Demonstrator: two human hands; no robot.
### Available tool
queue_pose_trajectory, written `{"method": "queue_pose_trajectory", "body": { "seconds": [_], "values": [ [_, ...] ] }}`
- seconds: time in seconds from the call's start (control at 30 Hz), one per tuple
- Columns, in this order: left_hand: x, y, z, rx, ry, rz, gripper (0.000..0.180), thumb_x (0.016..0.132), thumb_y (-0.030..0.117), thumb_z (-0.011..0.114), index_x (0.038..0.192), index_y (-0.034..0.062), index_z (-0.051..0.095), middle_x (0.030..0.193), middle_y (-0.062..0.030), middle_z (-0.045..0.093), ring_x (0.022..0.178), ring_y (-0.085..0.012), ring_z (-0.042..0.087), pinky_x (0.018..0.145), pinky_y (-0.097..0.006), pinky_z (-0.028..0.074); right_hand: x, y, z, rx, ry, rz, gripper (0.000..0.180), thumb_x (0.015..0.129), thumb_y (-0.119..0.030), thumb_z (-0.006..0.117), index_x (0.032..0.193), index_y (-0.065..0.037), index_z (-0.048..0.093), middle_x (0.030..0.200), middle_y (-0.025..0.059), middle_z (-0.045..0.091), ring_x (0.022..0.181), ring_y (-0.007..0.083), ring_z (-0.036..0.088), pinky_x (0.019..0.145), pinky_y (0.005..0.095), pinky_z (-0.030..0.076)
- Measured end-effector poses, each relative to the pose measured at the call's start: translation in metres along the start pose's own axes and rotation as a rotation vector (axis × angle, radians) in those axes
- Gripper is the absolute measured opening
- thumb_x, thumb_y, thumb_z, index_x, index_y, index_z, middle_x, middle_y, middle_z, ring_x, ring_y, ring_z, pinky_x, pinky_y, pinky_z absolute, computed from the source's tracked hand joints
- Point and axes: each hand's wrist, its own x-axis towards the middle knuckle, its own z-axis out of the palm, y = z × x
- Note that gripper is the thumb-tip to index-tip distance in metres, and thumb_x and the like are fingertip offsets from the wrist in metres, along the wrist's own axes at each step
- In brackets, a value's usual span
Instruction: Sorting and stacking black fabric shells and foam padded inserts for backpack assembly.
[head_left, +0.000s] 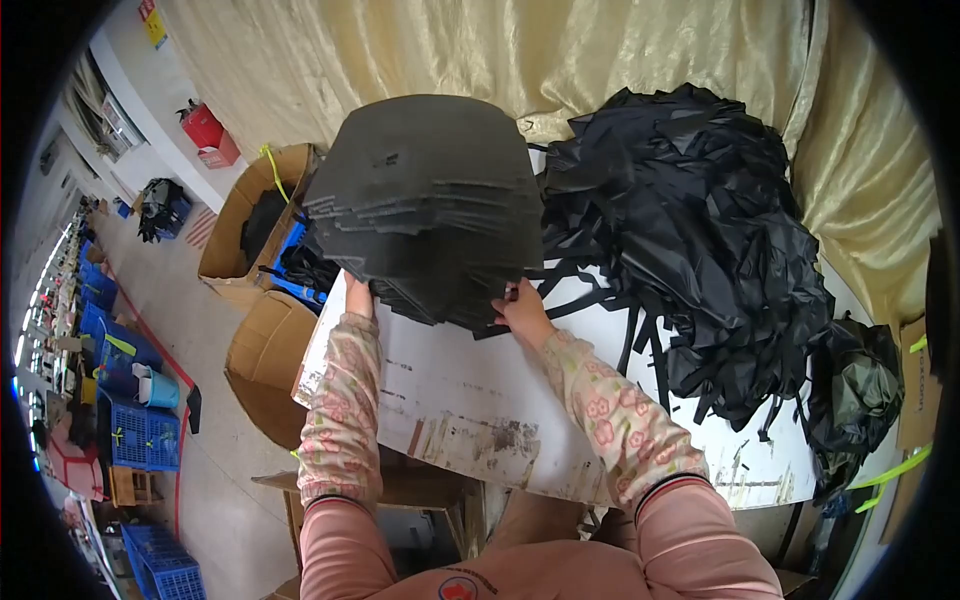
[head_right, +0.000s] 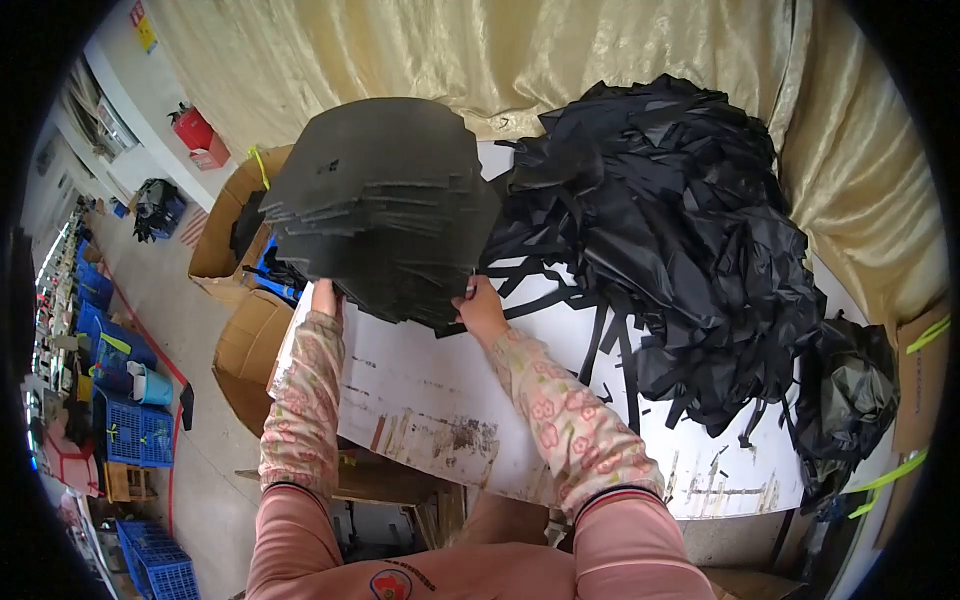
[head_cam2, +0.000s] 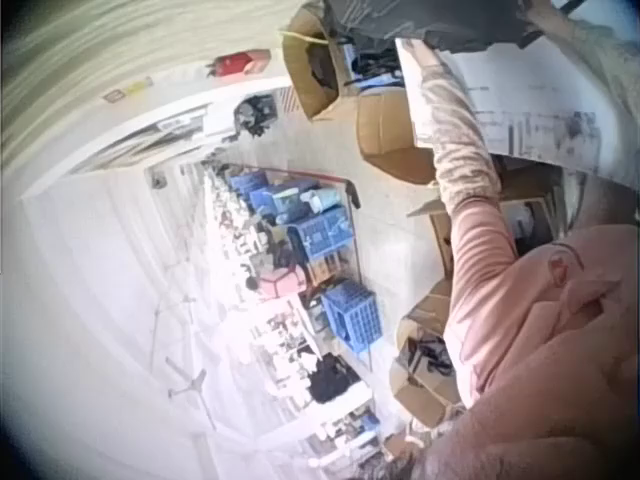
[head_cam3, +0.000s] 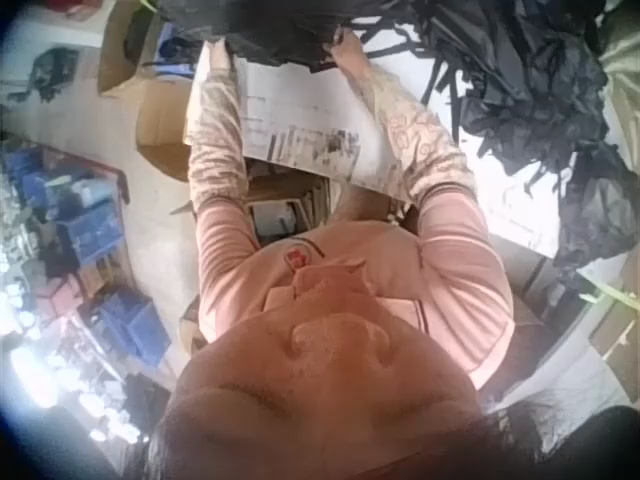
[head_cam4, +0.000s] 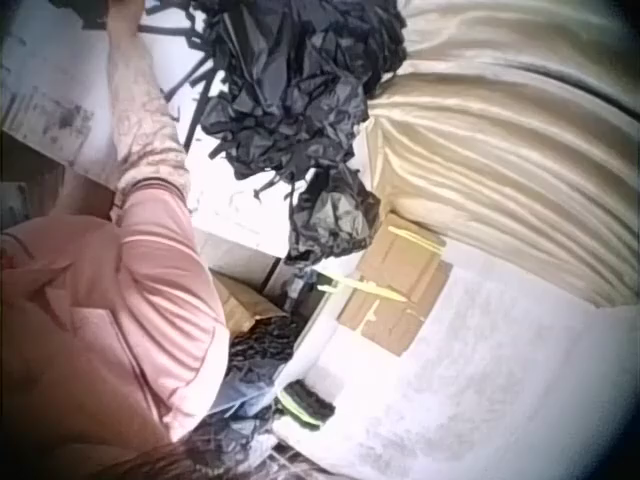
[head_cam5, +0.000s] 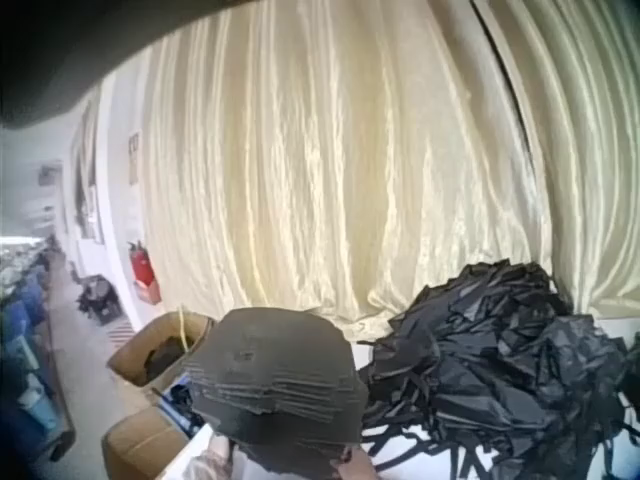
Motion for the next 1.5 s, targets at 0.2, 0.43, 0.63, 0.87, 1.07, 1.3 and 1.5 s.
{"method": "queue_pose_trajectory", "body": {
  "seconds": [0.2, 0.43, 0.63, 0.87, 1.07, 1.3, 1.5],
  "values": [
    [-0.057, -0.017, 0.039, 0.023, 0.006, 0.054, 0.066, 0.092, 0.031, 0.055, 0.146, 0.0069, 0.027, 0.148, -0.0093, 0.035, 0.133, -0.0241, 0.035, 0.110, -0.035, 0.027, -0.042, 0.040, -0.035, 0.129, 0.102, -0.126, 0.030, 0.078, 0.003, 0.065, 0.102, -0.002, 0.049, 0.075, 0.0030, 0.047, 0.057, 0.0129, 0.053, 0.045, 0.0270, 0.047],
    [-0.061, -0.018, 0.057, 0.191, 0.029, -0.037, 0.054, 0.096, 0.038, 0.046, 0.132, -0.0017, 0.048, 0.132, -0.0099, 0.052, 0.115, -0.0220, 0.052, 0.098, -0.034, 0.041, -0.072, 0.041, -0.071, -0.308, 0.090, -0.249, 0.023, 0.080, -0.007, 0.067, 0.100, 0.001, 0.059, 0.075, 0.0090, 0.059, 0.076, 0.0160, 0.060, 0.063, 0.0315, 0.052],
    [-0.097, -0.022, 0.039, 0.225, 0.477, 0.112, 0.045, 0.089, 0.036, 0.065, 0.118, 0.0073, 0.045, 0.094, -0.0038, 0.054, 0.076, -0.0113, 0.048, 0.065, -0.026, 0.040, -0.142, -0.004, -0.188, -0.351, 0.219, -0.555, 0.028, 0.080, -0.006, 0.064, 0.108, -0.004, 0.063, 0.091, 0.0134, 0.063, 0.080, 0.0242, 0.063, 0.072, 0.0323, 0.050],
    [-0.228, -0.048, 0.135, 0.254, 0.092, 0.285, 0.017, 0.094, 0.014, 0.055, 0.109, 0.0069, 0.052, 0.087, 0.0008, 0.052, 0.076, -0.0078, 0.048, 0.069, -0.021, 0.041, -0.210, -0.023, -0.415, -1.047, 0.786, -0.512, 0.062, 0.078, -0.029, 0.071, 0.132, -0.012, 0.046, 0.138, 0.0205, 0.041, 0.130, 0.0405, 0.035, 0.106, 0.0474, 0.031],
    [-0.277, -0.076, 0.261, 0.347, -0.336, 0.214, 0.020, 0.089, -0.001, 0.057, 0.108, 0.0045, 0.053, 0.088, 0.0029, 0.050, 0.077, -0.0051, 0.047, 0.071, -0.018, 0.042, -0.215, 0.009, -0.459, -1.106, 0.456, 0.015, 0.093, 0.074, -0.068, 0.060, 0.149, -0.025, 0.023, 0.154, 0.0129, 0.022, 0.140, 0.0429, 0.019, 0.108, 0.0621, 0.019],
    [-0.272, -0.108, 0.343, 0.375, -0.473, 0.118, 0.028, 0.086, 0.000, 0.062, 0.112, 0.0041, 0.052, 0.097, 0.0002, 0.052, 0.082, -0.0063, 0.049, 0.077, -0.020, 0.043, -0.218, 0.005, -0.405, -1.182, 0.394, -0.026, 0.087, 0.075, -0.070, 0.056, 0.143, -0.019, 0.039, 0.149, 0.0154, 0.031, 0.134, 0.0451, 0.030, 0.105, 0.0597, 0.028],
    [-0.271, -0.116, 0.350, 0.653, -0.611, 0.140, 0.053, 0.084, 0.026, 0.070, 0.127, 0.0047, 0.048, 0.122, -0.0144, 0.056, 0.114, -0.0268, 0.053, 0.096, -0.035, 0.040, -0.230, 0.014, -0.317, -1.199, 0.402, -0.101, 0.087, 0.075, -0.072, 0.056, 0.138, -0.012, 0.046, 0.145, 0.0217, 0.034, 0.127, 0.0513, 0.035, 0.097, 0.0635, 0.034]
  ]
}}
